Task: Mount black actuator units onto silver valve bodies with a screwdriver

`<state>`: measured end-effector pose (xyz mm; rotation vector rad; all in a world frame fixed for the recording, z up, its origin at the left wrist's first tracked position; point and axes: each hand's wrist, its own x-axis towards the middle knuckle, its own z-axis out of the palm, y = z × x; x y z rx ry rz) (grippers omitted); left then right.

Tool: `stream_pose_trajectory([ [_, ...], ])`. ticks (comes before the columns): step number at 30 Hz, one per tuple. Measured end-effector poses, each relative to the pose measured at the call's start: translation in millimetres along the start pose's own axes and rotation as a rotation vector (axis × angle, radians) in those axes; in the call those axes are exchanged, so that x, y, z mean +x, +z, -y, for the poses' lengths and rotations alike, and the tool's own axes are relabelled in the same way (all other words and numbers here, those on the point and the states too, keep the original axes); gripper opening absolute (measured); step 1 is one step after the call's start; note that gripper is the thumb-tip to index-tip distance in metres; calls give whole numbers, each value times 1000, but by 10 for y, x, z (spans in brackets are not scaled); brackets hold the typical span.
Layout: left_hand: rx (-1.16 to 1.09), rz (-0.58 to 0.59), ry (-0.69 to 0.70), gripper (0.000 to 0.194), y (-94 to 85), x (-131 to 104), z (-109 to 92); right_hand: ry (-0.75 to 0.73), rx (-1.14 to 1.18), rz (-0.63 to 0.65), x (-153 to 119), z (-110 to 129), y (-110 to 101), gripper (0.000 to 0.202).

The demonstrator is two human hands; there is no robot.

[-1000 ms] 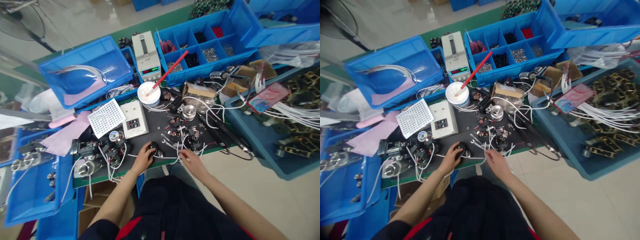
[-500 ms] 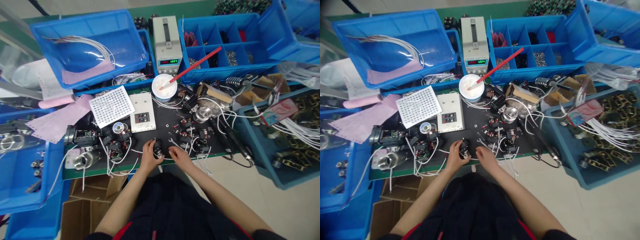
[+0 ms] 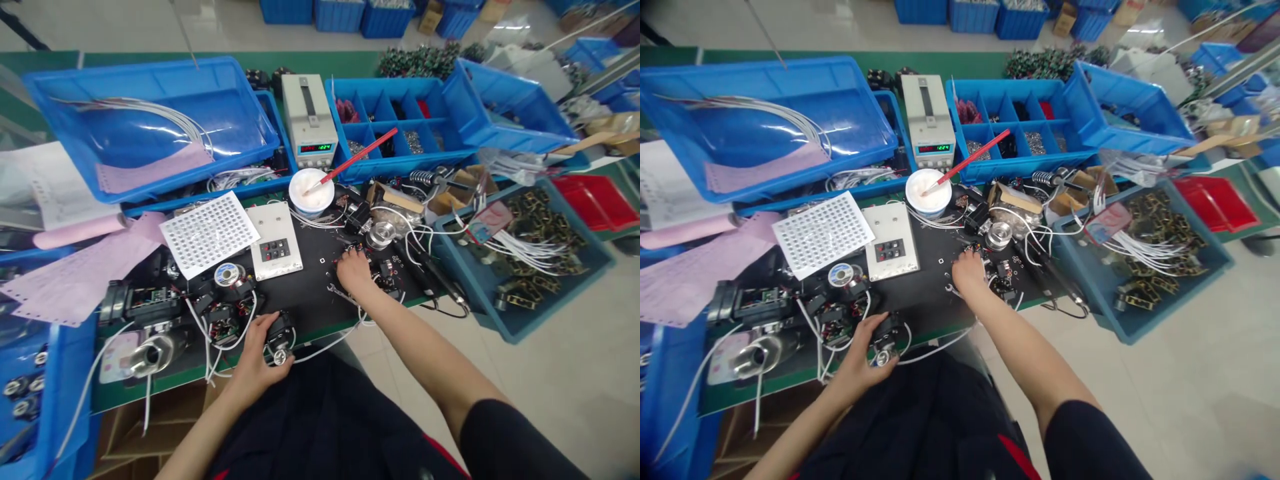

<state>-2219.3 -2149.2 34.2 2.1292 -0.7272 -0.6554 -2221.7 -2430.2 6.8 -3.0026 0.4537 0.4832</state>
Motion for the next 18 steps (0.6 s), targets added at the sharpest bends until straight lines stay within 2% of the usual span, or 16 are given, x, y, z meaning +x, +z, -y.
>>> stream_pose_trajectory([
  [3, 0, -12, -18, 66, -26, -30, -29, 28, -82, 107, 152, 144, 81, 20],
  [6, 1, -34, -13, 66, -65, -70, -6, 41, -121, 149, 162, 244, 154, 23],
  [12, 16, -99, 8, 65, -137, -134, 116, 86, -136, 119, 165, 295, 120, 23],
  [18, -132, -130, -17, 60, -166, -122, 77, 32, -141, 115, 72, 246, 55, 20],
])
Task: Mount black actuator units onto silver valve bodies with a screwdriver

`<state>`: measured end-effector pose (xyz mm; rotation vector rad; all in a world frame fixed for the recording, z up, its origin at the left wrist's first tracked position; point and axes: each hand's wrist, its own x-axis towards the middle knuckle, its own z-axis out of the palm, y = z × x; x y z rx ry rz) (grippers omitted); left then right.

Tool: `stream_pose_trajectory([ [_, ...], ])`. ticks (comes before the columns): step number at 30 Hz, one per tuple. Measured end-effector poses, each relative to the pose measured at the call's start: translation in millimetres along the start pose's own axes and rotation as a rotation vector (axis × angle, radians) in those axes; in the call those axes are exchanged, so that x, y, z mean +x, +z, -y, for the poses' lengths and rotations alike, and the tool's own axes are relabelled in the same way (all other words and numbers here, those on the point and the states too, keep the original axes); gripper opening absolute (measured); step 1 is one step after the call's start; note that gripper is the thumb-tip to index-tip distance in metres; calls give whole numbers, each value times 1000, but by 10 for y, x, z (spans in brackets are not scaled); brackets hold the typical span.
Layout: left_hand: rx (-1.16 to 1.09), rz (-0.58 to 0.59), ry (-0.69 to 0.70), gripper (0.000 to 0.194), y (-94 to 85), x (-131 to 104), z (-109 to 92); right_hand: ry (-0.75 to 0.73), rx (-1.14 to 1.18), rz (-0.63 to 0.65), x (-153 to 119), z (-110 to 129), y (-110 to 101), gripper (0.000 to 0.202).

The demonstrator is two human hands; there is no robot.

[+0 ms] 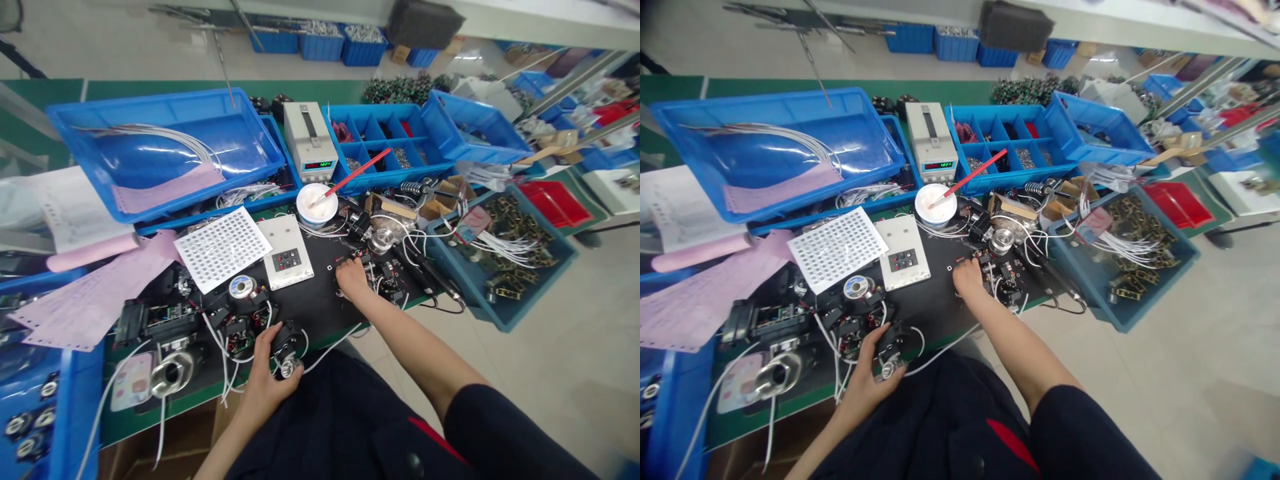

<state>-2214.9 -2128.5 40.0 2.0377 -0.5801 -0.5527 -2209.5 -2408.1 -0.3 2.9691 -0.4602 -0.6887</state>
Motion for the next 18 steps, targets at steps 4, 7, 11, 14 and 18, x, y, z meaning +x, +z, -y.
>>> stream_pose_trajectory([
  [4, -82, 22, -48, 59, 5, 20, -66, -45, -8, 48, -62, -27, 51, 19],
  [7, -78, 1, -71, 59, 68, 23, -113, -75, -4, 57, -42, -35, 81, 18],
  [11, -63, -70, -114, 60, 257, 2, -142, -117, 34, 7, -34, -126, 89, 19],
  [14, -76, -72, -135, 63, 396, -12, -174, -120, 89, -74, -53, -257, 82, 20],
  [18, -174, -33, -219, 64, 472, 3, -339, -102, 200, -179, -47, -383, 65, 22],
])
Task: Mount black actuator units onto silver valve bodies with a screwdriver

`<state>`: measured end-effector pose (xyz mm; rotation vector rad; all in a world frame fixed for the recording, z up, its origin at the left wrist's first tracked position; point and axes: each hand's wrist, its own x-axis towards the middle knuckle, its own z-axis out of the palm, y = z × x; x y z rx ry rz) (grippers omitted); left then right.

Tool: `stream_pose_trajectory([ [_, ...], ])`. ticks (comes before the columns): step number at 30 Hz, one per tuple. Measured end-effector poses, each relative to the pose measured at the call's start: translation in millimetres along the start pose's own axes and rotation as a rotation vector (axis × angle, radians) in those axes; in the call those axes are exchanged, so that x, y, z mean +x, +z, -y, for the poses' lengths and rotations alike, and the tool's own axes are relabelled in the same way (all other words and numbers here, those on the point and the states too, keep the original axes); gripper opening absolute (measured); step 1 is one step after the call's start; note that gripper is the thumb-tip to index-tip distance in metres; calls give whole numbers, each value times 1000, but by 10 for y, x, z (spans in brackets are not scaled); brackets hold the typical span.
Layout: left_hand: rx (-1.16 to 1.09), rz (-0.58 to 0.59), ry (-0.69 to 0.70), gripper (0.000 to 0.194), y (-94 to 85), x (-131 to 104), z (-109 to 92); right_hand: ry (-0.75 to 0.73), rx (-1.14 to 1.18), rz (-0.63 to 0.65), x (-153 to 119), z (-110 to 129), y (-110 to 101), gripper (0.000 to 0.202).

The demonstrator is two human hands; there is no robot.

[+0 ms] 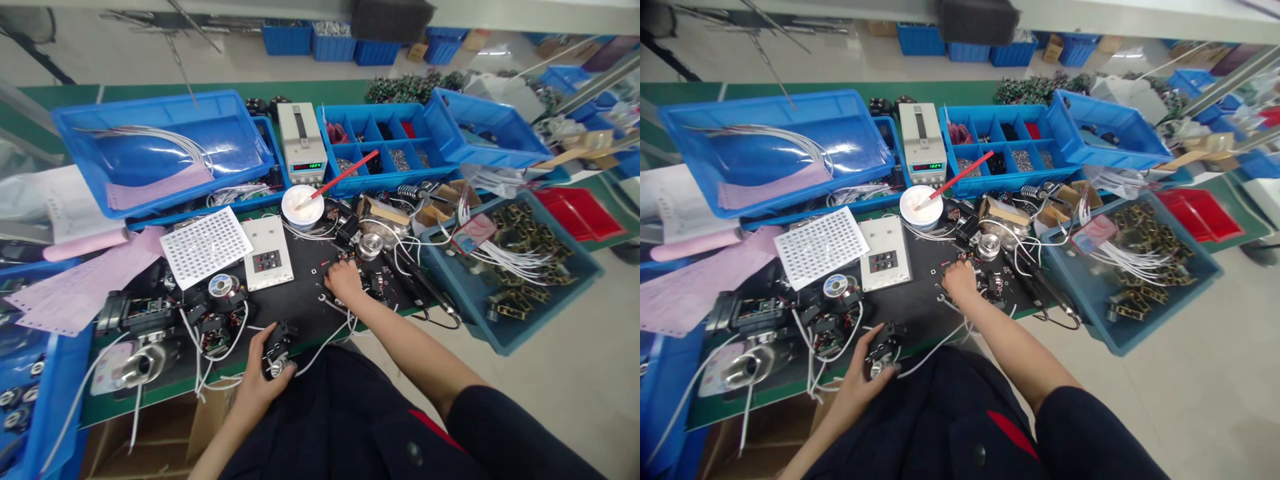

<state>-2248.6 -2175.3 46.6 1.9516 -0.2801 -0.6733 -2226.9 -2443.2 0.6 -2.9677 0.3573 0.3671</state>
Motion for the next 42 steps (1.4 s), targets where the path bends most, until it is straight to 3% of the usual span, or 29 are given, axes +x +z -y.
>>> stream_pose_trajectory([
  [6, -437, 87, -169, 70, 137, -48, -248, 10, 297, -200, 98, -64, -209, 22],
  [10, -702, 124, -201, 70, 172, -106, -312, -51, 573, -318, 46, -105, -691, 32],
  [13, -650, 143, -166, 76, 95, -152, -385, -107, 900, -344, -313, -66, -1010, 45],
  [15, -447, 160, -122, 77, 25, -183, -461, -56, 1422, -229, -724, 8, -1042, 37],
  [16, -311, 155, -76, 76, -6, -198, -506, -1, 1587, -70, -957, 50, -995, 36],
  [18, -36, 113, 53, 73, -49, -225, -594, 124, 1760, 184, -1404, 123, -821, 35],
  [20, 148, 58, 163, 72, -70, -248, -664, 58, 1819, 410, -1733, 158, -649, 40],
  [22, 231, 43, 194, 73, -81, -273, -709, -16, 1794, 531, -1872, 155, -588, 55],
  [24, 268, 61, 184, 75, -95, -303, -732, -75, 1639, 569, -1828, 142, -658, 53],
  [26, 290, 101, 188, 76, -114, -334, -743, -185, 1288, 449, -1680, 144, -795, 42],
  [29, 302, 169, 230, 77, -148, -372, -749, -421, 616, 150, -1472, 204, -974, 45],
  [32, 307, 215, 263, 77, -189, -397, -752, -568, 258, 54, -1401, 316, -1065, 48],
  [42, 306, 298, 280, 77, -340, -397, -740, -640, 89, 93, -1384, 472, -1235, 44],
])
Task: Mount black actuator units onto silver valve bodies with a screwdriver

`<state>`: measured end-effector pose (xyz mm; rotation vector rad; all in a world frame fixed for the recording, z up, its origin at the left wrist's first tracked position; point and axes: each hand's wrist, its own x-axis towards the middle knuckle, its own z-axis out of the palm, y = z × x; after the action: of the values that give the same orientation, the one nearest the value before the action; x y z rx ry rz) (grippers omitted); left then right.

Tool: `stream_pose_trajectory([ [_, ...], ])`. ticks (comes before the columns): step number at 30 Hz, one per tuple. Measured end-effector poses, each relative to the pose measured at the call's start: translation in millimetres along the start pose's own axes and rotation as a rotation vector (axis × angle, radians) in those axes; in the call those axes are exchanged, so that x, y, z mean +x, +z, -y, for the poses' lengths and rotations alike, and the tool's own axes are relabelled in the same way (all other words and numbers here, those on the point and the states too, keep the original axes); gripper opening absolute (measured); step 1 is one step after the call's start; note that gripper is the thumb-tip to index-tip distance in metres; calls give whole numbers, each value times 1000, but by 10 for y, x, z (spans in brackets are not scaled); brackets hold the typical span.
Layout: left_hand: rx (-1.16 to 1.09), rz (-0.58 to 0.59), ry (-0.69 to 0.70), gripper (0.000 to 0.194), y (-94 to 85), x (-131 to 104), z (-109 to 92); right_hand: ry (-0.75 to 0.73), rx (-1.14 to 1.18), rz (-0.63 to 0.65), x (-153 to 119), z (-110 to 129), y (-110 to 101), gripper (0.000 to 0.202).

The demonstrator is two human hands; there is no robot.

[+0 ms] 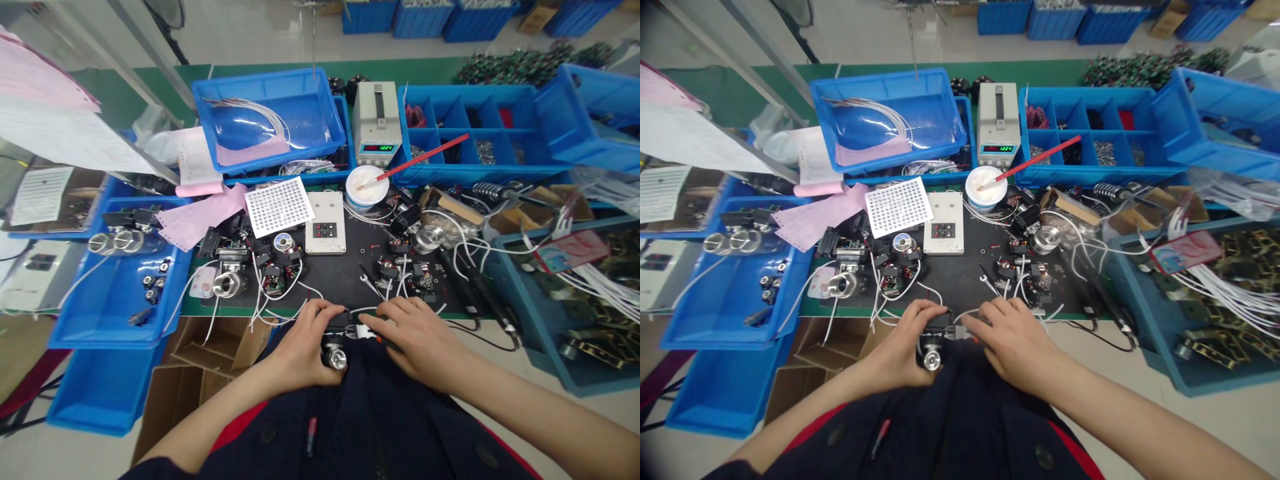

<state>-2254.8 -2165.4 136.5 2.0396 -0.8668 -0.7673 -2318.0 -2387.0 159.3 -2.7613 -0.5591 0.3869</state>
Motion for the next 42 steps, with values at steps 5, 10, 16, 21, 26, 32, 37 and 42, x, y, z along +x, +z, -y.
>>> stream_pose_trajectory([
  [5, -32, 20, 17, 80, -18, 57, 9, 5, -9, 25, 26, 39, -49, 42],
  [10, -20, 61, 57, 80, 68, 104, 51, -11, -87, 4, -54, 31, 5, 39],
  [16, 7, 112, 169, 81, 209, 129, 67, -68, -106, -55, -306, -83, 120, 42],
  [21, 21, 69, 204, 78, 286, 185, 78, -43, -49, -62, -402, -116, 198, 50],
  [26, 40, -59, 125, 80, 197, 59, 236, 69, -58, -19, -811, -457, 214, 47],
  [32, 53, -154, -21, 67, 181, 306, 468, 389, -92, -63, -771, -1051, 131, 39],
  [37, 63, -208, 51, 67, 533, 1054, 914, 520, -107, 27, 462, -1197, 286, 37],
  [42, 181, -190, 50, 68, 624, 1134, 1437, 600, -122, 1, 1089, -1348, 641, 30],
])
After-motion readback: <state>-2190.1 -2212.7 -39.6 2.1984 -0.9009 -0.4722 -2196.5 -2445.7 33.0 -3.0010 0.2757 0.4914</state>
